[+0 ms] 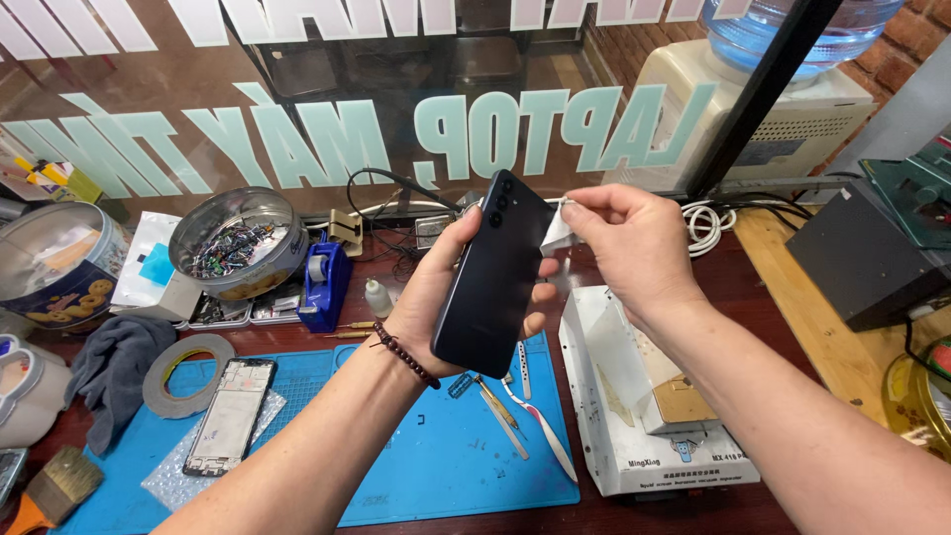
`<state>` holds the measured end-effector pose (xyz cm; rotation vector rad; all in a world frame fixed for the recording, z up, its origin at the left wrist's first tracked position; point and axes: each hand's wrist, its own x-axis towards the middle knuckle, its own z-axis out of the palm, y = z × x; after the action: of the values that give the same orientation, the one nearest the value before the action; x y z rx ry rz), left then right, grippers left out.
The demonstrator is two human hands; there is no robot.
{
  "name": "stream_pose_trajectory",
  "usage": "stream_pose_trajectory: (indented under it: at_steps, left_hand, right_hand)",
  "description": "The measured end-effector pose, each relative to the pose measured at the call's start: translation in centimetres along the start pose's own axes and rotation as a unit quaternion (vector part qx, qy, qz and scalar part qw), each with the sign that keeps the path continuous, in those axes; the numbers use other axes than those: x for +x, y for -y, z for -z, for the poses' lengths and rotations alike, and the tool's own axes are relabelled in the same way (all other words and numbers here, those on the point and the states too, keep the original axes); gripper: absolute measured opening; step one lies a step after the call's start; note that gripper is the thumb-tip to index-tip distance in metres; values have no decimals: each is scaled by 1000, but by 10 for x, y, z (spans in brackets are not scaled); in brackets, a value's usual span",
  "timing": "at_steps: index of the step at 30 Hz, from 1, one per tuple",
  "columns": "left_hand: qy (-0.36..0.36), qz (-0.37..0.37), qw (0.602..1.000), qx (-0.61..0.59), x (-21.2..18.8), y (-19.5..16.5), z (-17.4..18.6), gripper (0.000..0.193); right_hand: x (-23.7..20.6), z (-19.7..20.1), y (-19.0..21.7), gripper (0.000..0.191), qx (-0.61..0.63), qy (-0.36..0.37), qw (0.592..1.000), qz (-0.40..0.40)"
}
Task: The person uses a small wooden stick to press and align internal components on a disassembled smartphone. They then place the back cover onto the phone, press the edges to secure it, and inspect the assembled device.
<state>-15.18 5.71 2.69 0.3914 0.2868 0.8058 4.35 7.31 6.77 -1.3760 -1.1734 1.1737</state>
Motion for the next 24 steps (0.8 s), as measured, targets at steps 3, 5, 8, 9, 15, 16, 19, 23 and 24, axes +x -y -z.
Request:
stream_pose_trajectory:
  at_steps: [3, 5, 8, 9, 15, 16, 19, 23, 24]
  left_hand:
    - [32, 27, 997, -59, 4, 4, 8, 66]
    - [-1, 29, 997, -76, 12, 6, 12, 63]
    - [52, -16, 992, -115, 22, -4, 17, 62]
    - [7, -25, 996, -83, 22, -7, 18, 65]
    - [-46, -36, 998, -8, 20, -12, 20, 69]
    - [-33, -46, 998, -34, 24, -10, 20, 64]
    - [-89, -60, 990, -95, 41, -5, 22, 58]
    - [-284, -21, 950, -129, 52, 1, 33, 62]
    - [-284, -41, 951, -115, 52, 0, 35, 62]
  right_hand:
    - [-12, -15, 7, 15, -165, -50, 973, 153]
    - [-29, -30, 12, 12, -323, -73, 847, 416]
    - [-73, -42, 10, 13, -294, 50, 860, 414]
    - [-87, -41, 8, 14, -276, 92, 864, 412]
    - [-63, -27, -3, 12, -281, 116, 864, 401]
    - [-59, -27, -5, 12, -283, 82, 862, 411]
    - [-55, -29, -7, 13, -304, 49, 831, 463]
    - [-65, -32, -5, 17, -275, 82, 839, 462]
    - [-68, -32, -6, 17, -263, 87, 834, 478]
